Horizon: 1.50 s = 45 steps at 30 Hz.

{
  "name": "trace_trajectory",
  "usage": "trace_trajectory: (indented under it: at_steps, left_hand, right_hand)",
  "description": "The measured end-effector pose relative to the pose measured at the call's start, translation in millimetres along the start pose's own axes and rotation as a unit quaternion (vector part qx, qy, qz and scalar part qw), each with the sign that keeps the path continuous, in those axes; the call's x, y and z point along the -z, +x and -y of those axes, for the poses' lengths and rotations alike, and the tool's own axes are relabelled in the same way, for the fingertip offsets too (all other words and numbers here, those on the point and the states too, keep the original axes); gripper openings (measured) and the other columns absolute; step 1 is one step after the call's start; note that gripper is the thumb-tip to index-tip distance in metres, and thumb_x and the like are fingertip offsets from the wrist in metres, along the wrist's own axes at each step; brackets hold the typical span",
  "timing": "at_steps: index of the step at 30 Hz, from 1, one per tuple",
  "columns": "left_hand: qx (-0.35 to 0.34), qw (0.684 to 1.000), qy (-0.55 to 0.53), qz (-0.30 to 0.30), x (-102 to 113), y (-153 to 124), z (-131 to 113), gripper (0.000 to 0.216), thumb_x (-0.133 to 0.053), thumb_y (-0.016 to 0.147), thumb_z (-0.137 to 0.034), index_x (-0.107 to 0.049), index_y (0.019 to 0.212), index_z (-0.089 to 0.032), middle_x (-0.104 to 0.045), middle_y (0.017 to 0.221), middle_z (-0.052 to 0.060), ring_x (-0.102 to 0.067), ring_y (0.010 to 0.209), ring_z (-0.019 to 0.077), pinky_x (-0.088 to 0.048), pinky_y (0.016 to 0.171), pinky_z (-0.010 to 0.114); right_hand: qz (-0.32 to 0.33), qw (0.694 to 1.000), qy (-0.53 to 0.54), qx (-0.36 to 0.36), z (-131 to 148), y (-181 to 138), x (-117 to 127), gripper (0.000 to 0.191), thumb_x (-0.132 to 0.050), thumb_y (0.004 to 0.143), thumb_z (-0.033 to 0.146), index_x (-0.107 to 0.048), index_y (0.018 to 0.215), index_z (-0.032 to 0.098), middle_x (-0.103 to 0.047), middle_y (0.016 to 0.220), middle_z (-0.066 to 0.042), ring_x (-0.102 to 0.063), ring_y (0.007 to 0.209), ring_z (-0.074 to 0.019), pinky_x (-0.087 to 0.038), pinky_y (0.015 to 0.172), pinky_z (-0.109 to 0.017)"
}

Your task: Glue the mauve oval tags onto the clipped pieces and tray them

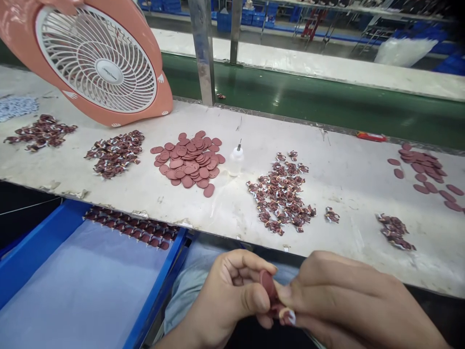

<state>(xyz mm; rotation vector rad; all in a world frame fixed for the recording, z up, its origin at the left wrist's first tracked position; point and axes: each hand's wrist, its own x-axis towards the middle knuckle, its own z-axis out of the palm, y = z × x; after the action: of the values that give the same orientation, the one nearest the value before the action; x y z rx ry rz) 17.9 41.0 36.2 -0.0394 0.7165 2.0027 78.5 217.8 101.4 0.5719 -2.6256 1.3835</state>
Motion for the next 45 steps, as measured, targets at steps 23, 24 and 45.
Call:
trace_trajectory:
  at_steps: [23,24,45]
  left_hand:
    - [0.054,0.994,-0.087,-0.042,19,10,4,0.028,-0.077,0.074,-0.04,-0.074,0.09,-0.017,-0.07,0.072,0.001,-0.066,0.059,0.0075,-0.048,0.04,0.009]
    - [0.06,0.992,-0.1,-0.042,20,10,4,0.028,-0.077,0.074,-0.04,-0.074,0.09,-0.017,-0.071,0.073,0.001,-0.066,0.059,0.0075,-0.049,0.04,0.009]
    - [-0.133,0.98,0.036,-0.143,19,5,1,0.038,-0.079,0.07,-0.045,-0.066,0.094,-0.018,-0.061,0.074,-0.003,-0.049,0.049,0.0035,-0.042,0.037,0.011]
  right_hand:
    - [-0.015,0.997,-0.013,-0.081,-13,15,0,0.037,-0.067,0.089,0.021,-0.056,0.124,0.027,-0.068,0.101,0.003,-0.062,0.087,-0.0086,-0.048,0.078,-0.018]
    - [-0.028,0.996,-0.016,-0.084,-14,15,-2,0.033,-0.066,0.091,0.022,-0.057,0.122,0.027,-0.068,0.099,0.004,-0.061,0.086,-0.0084,-0.048,0.077,-0.018]
    - [-0.201,0.956,-0.206,0.05,-26,23,-45,0.022,-0.066,0.085,0.005,-0.065,0.106,0.011,-0.061,0.071,-0.001,-0.053,0.065,-0.0116,-0.045,0.059,-0.025]
